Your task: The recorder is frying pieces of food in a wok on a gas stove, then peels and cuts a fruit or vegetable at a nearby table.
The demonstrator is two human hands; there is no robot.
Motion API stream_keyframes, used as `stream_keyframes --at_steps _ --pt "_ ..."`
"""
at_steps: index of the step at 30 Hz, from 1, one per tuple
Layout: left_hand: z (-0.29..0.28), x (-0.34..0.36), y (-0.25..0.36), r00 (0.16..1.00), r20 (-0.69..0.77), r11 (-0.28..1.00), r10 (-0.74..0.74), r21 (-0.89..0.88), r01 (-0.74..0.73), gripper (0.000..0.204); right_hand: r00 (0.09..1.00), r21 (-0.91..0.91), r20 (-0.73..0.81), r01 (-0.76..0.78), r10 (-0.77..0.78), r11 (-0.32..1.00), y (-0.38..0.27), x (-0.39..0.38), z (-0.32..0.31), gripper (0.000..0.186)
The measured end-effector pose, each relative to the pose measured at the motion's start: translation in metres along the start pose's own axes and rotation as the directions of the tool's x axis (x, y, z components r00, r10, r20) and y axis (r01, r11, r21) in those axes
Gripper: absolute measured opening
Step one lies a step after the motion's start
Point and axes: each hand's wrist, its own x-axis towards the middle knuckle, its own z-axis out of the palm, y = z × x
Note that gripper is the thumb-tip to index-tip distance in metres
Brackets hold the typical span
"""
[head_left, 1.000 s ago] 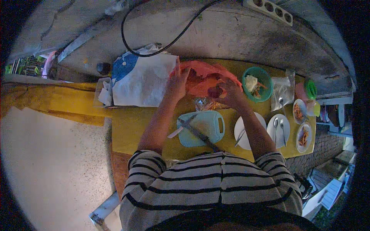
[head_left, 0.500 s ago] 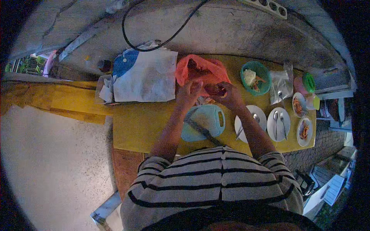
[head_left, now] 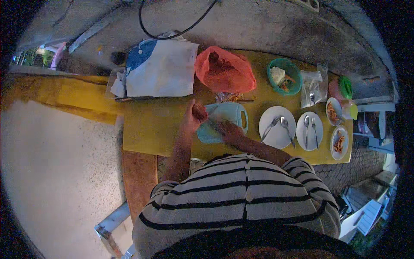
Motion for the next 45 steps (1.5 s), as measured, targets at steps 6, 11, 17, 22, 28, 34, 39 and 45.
stream_keyframes --at_steps 6,11,17,22,28,34,39,45 --pt "0.014 -0.036 0.009 0.965 -0.171 0.975 0.202 -0.057 -0.214 0.043 0.966 0.068 0.257 -0.054 0.035 0.996 0.021 0.028 0.018 0.065" --pt "0.029 -0.068 -0.003 0.933 -0.125 0.934 0.339 0.167 -0.317 0.038 0.953 -0.039 0.019 0.303 -0.302 0.952 -0.031 0.058 0.018 0.055" --pt "0.056 -0.078 -0.029 0.931 -0.147 0.923 0.334 0.251 -0.292 0.042 0.986 0.185 0.079 0.127 -0.144 0.975 -0.017 0.099 0.016 0.037" --pt "0.029 -0.070 -0.037 0.942 -0.215 0.921 0.259 0.348 -0.173 0.042 0.981 0.400 -0.188 0.030 0.050 0.916 -0.002 0.097 0.051 0.029" --pt "0.061 -0.037 -0.030 0.959 -0.105 0.904 0.263 0.375 -0.207 0.041 0.947 0.487 -0.263 -0.034 0.184 0.873 0.028 0.075 0.063 0.023" --pt "0.113 -0.024 -0.038 0.990 -0.011 0.960 0.137 0.247 -0.130 0.038 0.917 0.733 -0.338 0.115 0.212 0.671 0.034 -0.018 -0.012 0.036" --pt "0.155 -0.022 -0.090 0.906 0.335 0.887 0.259 0.287 -0.360 0.039 0.955 0.968 -0.017 0.090 0.297 -0.233 0.076 -0.126 -0.036 0.042" --pt "0.237 -0.066 -0.180 0.982 0.178 0.944 0.057 0.310 -0.111 0.038 0.916 0.985 -0.037 0.100 0.399 -0.138 0.093 -0.266 -0.068 0.034"
